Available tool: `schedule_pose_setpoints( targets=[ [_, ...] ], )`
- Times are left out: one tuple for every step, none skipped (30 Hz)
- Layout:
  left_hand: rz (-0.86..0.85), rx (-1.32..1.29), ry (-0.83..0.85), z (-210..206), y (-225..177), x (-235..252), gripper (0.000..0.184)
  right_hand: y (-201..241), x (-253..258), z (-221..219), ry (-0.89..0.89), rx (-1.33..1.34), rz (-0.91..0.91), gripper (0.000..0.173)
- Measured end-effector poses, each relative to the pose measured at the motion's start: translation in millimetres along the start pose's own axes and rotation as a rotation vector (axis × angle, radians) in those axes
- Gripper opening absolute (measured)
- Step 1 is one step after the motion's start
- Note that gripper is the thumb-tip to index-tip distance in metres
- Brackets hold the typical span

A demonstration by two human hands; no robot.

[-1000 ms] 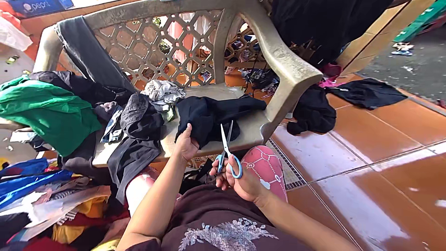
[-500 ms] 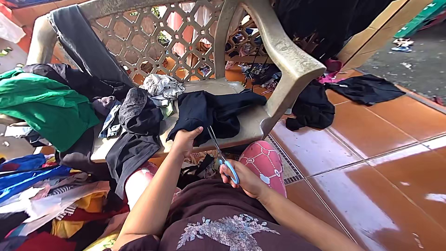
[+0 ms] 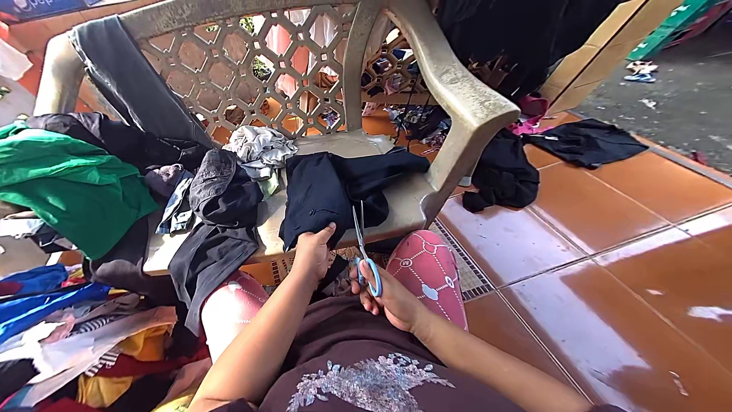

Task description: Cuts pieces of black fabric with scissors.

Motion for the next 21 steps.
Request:
schedule_pose_setpoints(
  targets=[
    [-0.022, 0.029, 0.008, 2, -4, 3, 0.026, -1, 0, 5, 0.008, -0.045, -0.002, 0.026],
    [-0.058, 0.080, 0.021, 5, -9, 6, 0.026, -2, -1, 9, 0.028, -0.064, -0.017, 0.025],
    [-0.108, 0.146, 0.031, 7, -13, 8, 0.026, -3, -1, 13, 0.065, -0.053, -0.039, 0.028],
    [-0.163, 0.211, 0.045, 9, -18, 10, 0.027, -3, -2, 16, 0.111, -0.028, -0.059, 0.031],
    [-0.217, 0.260, 0.058, 10, -20, 12, 0.028, -3, -4, 18, 0.155, 0.000, -0.080, 0.034],
    [-0.265, 0.293, 0.062, 11, -21, 13, 0.029, -3, -5, 18, 0.188, 0.033, -0.096, 0.037],
    [-0.308, 0.312, 0.061, 10, -19, 13, 0.030, -1, -6, 17, 0.213, 0.067, -0.108, 0.039],
    [-0.339, 0.317, 0.055, 9, -15, 13, 0.030, 1, -7, 14, 0.232, 0.108, -0.112, 0.041],
    [-0.351, 0.318, 0.042, 8, -10, 12, 0.029, 3, -8, 11, 0.242, 0.152, -0.110, 0.043],
    [-0.335, 0.316, 0.028, 5, -5, 9, 0.030, 4, -8, 7, 0.243, 0.182, -0.102, 0.043],
    [-0.294, 0.305, 0.023, 3, -1, 6, 0.030, 6, -8, 4, 0.225, 0.196, -0.097, 0.044],
    [-0.243, 0.288, 0.027, 1, 4, 2, 0.030, 8, -7, 1, 0.193, 0.196, -0.105, 0.043],
    [-0.193, 0.256, 0.039, 0, 8, -1, 0.030, 9, -6, -1, 0.156, 0.191, -0.123, 0.043],
    [-0.147, 0.206, 0.043, 0, 11, -3, 0.028, 9, -5, -2, 0.126, 0.184, -0.142, 0.043],
    [-0.096, 0.141, 0.035, 0, 14, -4, 0.025, 8, -4, -2, 0.111, 0.181, -0.156, 0.042],
    [-0.037, 0.075, 0.012, 1, 15, -5, 0.022, 6, -3, -2, 0.108, 0.182, -0.164, 0.042],
    [0.028, 0.023, -0.014, 3, 17, -6, 0.021, 3, -3, -2, 0.106, 0.184, -0.167, 0.042],
    [0.103, -0.007, -0.032, 6, 17, -6, 0.019, 0, -2, -1, 0.100, 0.184, -0.167, 0.042],
    [0.177, -0.007, -0.037, 11, 16, -7, 0.016, -1, -1, -1, 0.086, 0.180, -0.167, 0.042],
    [0.245, 0.016, -0.032, 17, 16, -8, 0.014, -2, 0, -1, 0.071, 0.175, -0.169, 0.042],
    [0.302, 0.042, -0.008, 24, 15, -9, 0.015, -3, 1, 0, 0.055, 0.167, -0.169, 0.041]
  ],
)
Point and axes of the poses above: each hand's wrist, its own x-axis towards the middle knuckle, its own z-axis out of the back of the hand, y = z × x, the point moved 1 cm from there along x, towards the middle knuckle, and after that the axes turned 13 degrees about -x, right-handed, at the moved point
